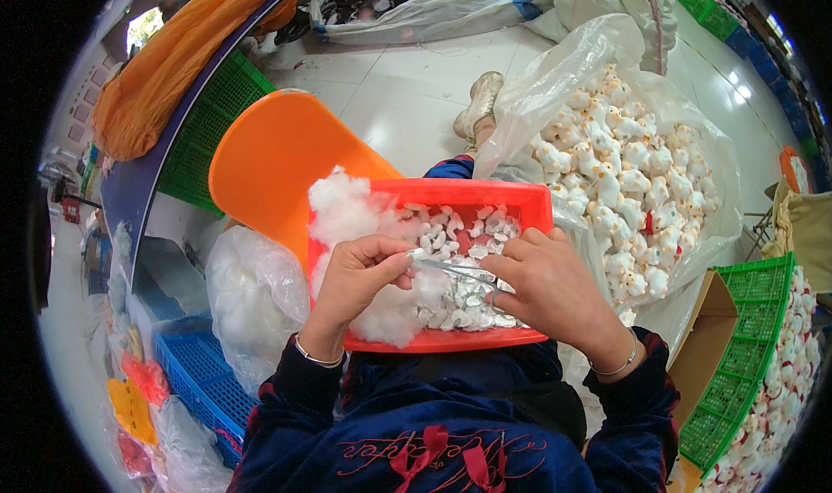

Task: The person sits on a chair and uses scissors to trim white cotton pieces in a red tray on their lap. They repeatedly pick up cotton, cut it, and place the trimmed pieces back into the tray.

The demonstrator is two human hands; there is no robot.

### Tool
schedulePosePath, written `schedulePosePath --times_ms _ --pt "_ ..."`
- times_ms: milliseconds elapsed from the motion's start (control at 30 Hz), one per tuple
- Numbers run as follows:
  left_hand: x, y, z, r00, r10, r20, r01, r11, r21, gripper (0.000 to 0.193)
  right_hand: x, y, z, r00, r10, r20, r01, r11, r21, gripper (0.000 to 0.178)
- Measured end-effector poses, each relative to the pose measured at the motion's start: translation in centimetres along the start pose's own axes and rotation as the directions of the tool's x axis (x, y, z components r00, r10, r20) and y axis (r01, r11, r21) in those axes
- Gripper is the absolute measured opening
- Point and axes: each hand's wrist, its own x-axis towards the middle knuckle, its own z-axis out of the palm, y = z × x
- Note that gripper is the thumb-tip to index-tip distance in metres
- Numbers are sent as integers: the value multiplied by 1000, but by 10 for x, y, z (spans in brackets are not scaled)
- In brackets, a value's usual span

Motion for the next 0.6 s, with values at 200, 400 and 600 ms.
schedulePosePath --times_ms 200,400,600 --pt "1 -1 -2 1000 7 -18 -7 1000 0 12 -4 0 5 996 58 71 -63 995 72 44" --pt "6 -8 -11 997 12 -80 -24 989 -148 14 -8 4 1 993 100 -63 -83 970 230 53" --pt "5 -4 -5 995 25 -99 -46 975 -218 15 -2 0 24 995 98 -16 -93 975 203 43"
